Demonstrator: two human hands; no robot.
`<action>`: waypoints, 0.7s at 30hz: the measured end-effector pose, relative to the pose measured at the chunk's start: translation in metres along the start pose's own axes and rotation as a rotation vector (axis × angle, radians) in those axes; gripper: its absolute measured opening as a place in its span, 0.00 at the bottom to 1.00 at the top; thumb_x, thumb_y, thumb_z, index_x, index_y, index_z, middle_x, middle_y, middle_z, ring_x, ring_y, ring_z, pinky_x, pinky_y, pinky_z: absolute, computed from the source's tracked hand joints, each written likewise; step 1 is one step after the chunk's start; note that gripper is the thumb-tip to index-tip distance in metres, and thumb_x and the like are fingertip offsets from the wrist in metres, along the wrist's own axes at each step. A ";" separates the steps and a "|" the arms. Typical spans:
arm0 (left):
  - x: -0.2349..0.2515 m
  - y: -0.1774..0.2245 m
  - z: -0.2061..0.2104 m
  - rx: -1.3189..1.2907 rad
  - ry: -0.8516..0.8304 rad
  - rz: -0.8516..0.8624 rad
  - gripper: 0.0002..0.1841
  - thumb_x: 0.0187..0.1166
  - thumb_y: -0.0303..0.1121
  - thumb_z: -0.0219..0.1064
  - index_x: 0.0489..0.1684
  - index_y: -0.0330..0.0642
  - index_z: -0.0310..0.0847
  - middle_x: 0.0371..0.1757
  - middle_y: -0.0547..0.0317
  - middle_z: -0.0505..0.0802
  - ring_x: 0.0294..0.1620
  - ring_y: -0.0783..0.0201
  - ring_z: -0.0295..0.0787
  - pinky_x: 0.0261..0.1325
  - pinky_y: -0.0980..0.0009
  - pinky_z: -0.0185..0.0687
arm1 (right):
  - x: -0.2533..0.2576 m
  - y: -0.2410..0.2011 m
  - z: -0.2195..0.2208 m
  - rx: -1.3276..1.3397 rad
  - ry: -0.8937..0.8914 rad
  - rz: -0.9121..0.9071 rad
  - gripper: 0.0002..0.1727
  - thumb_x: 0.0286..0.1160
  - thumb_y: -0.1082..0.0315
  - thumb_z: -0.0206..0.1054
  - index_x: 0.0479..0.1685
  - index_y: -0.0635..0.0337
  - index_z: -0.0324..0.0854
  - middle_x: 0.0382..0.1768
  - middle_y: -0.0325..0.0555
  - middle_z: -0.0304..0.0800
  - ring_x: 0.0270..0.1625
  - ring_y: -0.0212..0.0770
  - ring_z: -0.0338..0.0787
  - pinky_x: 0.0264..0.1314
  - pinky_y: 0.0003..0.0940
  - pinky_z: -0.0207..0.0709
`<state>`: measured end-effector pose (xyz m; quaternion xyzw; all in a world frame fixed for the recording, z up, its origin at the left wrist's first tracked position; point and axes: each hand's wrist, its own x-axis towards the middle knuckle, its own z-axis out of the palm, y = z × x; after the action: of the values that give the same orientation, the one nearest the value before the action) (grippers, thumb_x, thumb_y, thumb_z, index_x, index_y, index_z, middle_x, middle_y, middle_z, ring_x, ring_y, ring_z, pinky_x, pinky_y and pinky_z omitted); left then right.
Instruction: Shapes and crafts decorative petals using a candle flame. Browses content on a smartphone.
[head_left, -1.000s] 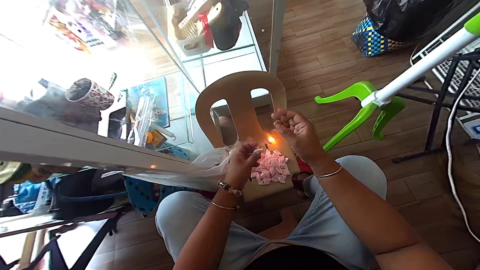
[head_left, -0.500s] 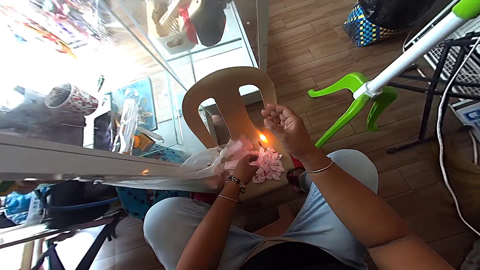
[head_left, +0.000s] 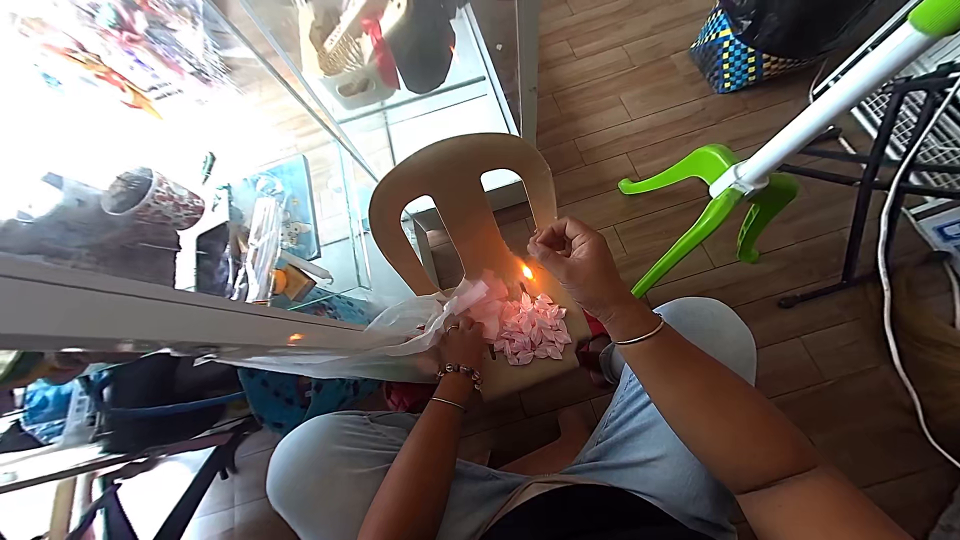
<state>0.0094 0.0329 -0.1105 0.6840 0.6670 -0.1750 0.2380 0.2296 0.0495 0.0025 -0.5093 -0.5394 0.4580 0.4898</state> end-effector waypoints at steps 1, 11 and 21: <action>-0.002 -0.001 0.001 0.015 0.018 0.005 0.18 0.87 0.29 0.58 0.71 0.42 0.84 0.79 0.44 0.81 0.78 0.38 0.76 0.77 0.39 0.69 | 0.000 0.000 0.001 -0.003 -0.004 -0.001 0.06 0.82 0.64 0.69 0.45 0.54 0.77 0.43 0.41 0.87 0.35 0.33 0.87 0.32 0.25 0.81; -0.012 -0.009 -0.019 -0.129 0.081 -0.081 0.17 0.85 0.40 0.67 0.55 0.31 0.86 0.65 0.39 0.88 0.69 0.41 0.84 0.72 0.44 0.76 | 0.004 0.008 0.012 -0.105 -0.064 0.044 0.07 0.82 0.62 0.69 0.48 0.54 0.79 0.42 0.42 0.88 0.36 0.36 0.88 0.34 0.31 0.83; -0.026 -0.007 -0.013 -0.391 0.586 0.274 0.11 0.85 0.27 0.63 0.52 0.35 0.92 0.57 0.39 0.93 0.58 0.40 0.92 0.62 0.41 0.83 | 0.015 0.023 0.038 -0.258 -0.469 0.588 0.22 0.92 0.53 0.56 0.64 0.65 0.79 0.55 0.57 0.87 0.50 0.47 0.86 0.54 0.45 0.79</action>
<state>0.0006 0.0184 -0.0856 0.7297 0.6297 0.1921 0.1844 0.1943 0.0663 -0.0230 -0.5809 -0.5211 0.6109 0.1333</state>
